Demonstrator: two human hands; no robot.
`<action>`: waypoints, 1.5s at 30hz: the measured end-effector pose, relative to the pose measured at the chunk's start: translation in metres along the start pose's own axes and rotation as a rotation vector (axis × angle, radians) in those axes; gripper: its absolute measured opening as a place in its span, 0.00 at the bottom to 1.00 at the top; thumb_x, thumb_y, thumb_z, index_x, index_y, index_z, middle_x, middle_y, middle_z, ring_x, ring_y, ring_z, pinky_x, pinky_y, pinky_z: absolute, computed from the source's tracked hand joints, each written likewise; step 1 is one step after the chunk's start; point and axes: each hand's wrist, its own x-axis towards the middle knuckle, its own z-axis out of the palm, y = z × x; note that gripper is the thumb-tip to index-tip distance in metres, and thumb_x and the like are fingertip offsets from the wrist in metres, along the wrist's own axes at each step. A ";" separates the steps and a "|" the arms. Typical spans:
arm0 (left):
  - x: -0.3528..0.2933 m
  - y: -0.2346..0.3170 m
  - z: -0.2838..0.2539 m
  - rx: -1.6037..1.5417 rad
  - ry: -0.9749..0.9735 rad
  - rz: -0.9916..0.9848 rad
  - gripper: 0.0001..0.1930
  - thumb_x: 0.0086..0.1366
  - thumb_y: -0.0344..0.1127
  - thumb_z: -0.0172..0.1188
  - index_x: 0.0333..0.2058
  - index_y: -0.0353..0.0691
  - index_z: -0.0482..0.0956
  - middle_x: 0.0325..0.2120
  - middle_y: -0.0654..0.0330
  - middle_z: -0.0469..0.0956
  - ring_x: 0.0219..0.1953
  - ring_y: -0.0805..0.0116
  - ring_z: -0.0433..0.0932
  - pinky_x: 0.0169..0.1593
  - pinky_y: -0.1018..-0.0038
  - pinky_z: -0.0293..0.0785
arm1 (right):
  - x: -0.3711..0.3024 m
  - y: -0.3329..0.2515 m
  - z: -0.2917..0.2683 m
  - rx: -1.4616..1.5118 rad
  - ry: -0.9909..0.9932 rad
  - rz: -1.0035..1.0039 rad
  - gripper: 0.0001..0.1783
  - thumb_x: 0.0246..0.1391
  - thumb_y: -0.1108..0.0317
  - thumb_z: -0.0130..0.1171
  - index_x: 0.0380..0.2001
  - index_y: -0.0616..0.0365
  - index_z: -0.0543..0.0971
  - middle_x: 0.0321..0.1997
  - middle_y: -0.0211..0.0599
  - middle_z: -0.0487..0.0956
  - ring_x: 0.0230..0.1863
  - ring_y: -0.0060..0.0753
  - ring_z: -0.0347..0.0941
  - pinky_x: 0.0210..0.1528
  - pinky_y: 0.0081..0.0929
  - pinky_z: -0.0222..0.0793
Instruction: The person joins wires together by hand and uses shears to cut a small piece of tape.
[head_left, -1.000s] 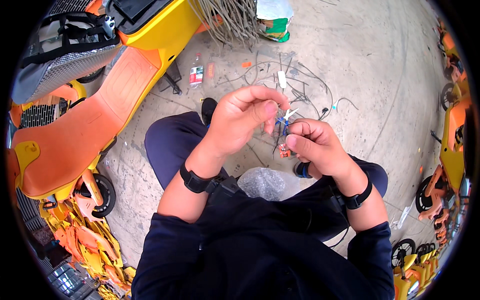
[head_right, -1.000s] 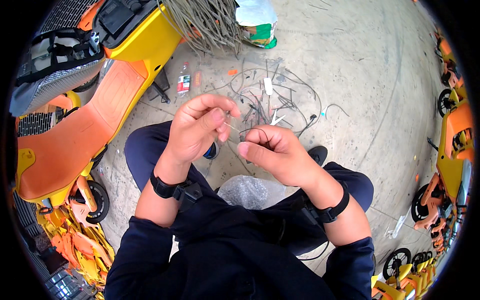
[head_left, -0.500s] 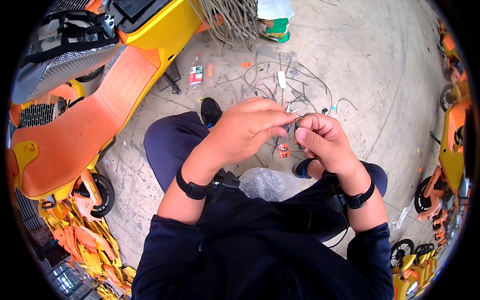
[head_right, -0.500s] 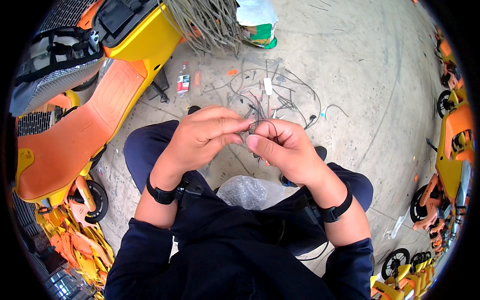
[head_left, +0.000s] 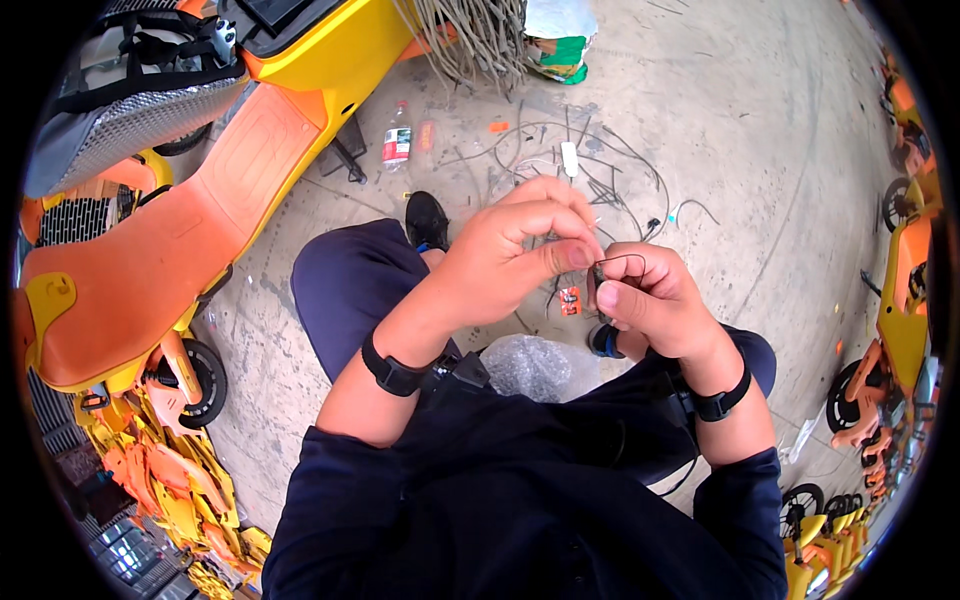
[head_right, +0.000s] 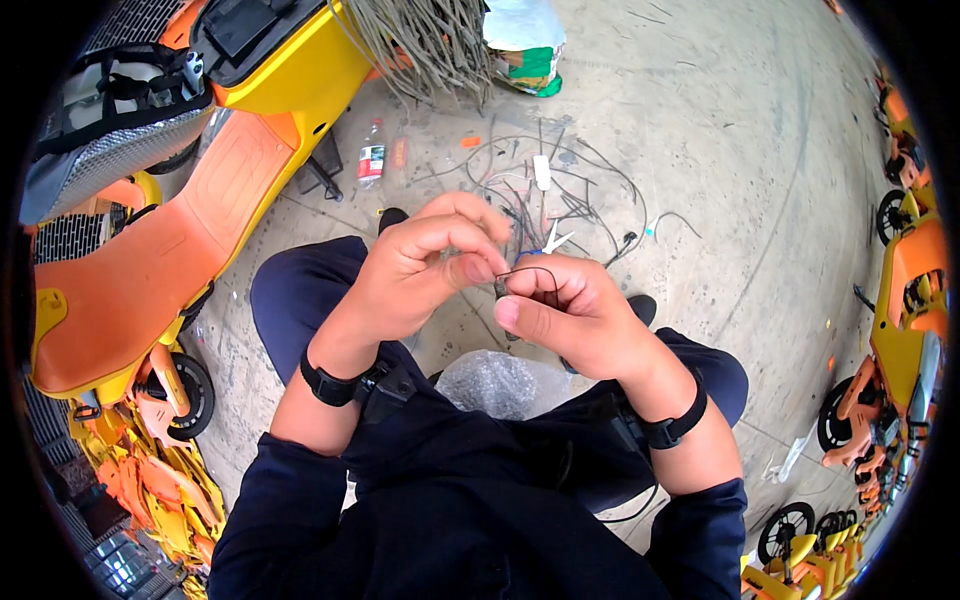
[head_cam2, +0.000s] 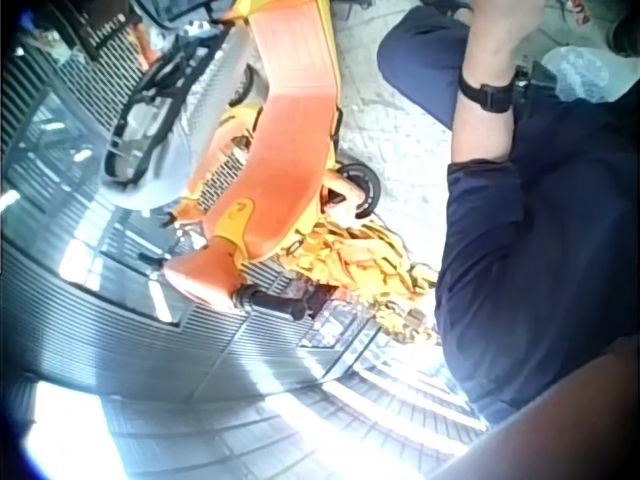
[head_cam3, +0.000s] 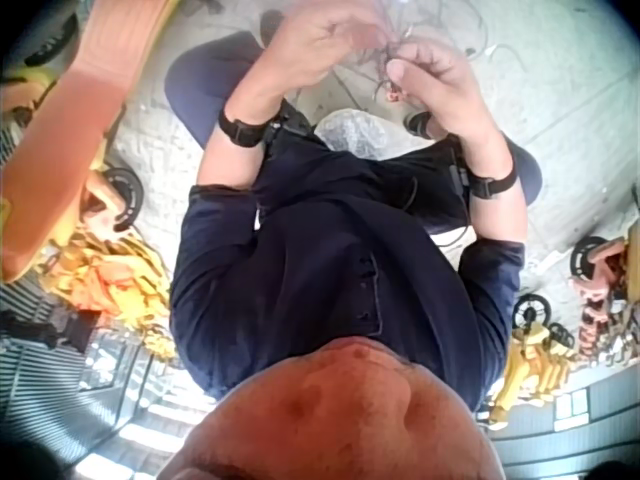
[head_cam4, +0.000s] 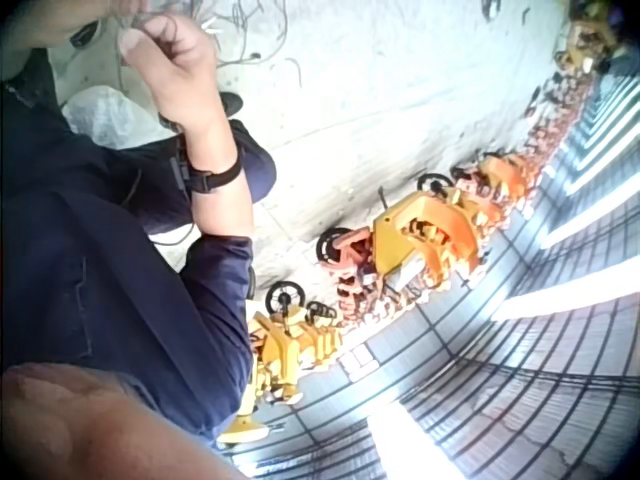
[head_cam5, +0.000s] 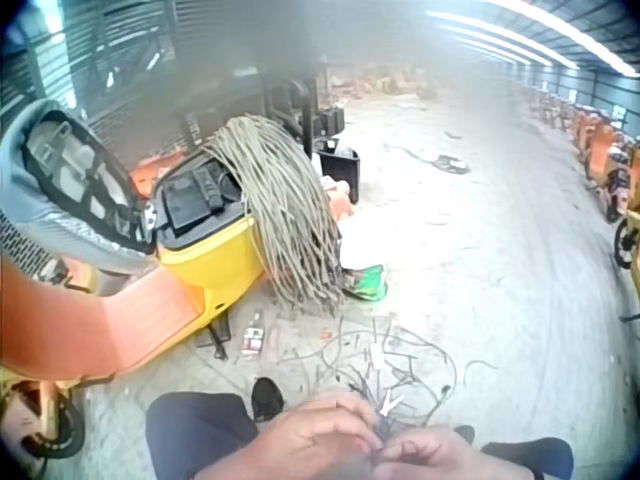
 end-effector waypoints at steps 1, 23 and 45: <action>0.001 -0.001 0.004 -0.002 -0.001 0.001 0.11 0.62 0.39 0.60 0.39 0.38 0.79 0.43 0.57 0.75 0.45 0.66 0.74 0.47 0.71 0.70 | 0.000 -0.002 -0.001 0.004 -0.027 0.013 0.07 0.58 0.70 0.56 0.27 0.58 0.74 0.23 0.18 0.68 0.23 0.08 0.57 0.22 0.12 0.52; -0.011 0.026 0.003 0.271 -0.219 -0.213 0.25 0.67 0.31 0.49 0.62 0.37 0.60 0.51 0.47 0.73 0.49 0.58 0.75 0.51 0.69 0.69 | 0.005 0.002 -0.008 0.067 0.048 0.204 0.14 0.64 0.57 0.48 0.32 0.54 0.74 0.21 0.22 0.69 0.17 0.09 0.53 0.18 0.11 0.47; -0.007 0.015 0.005 -0.122 0.014 -0.150 0.18 0.60 0.25 0.59 0.50 0.35 0.74 0.36 0.58 0.76 0.34 0.72 0.76 0.36 0.78 0.73 | 0.001 -0.003 -0.017 0.305 -0.102 0.176 0.13 0.63 0.61 0.50 0.32 0.59 0.73 0.22 0.25 0.69 0.18 0.11 0.52 0.17 0.12 0.45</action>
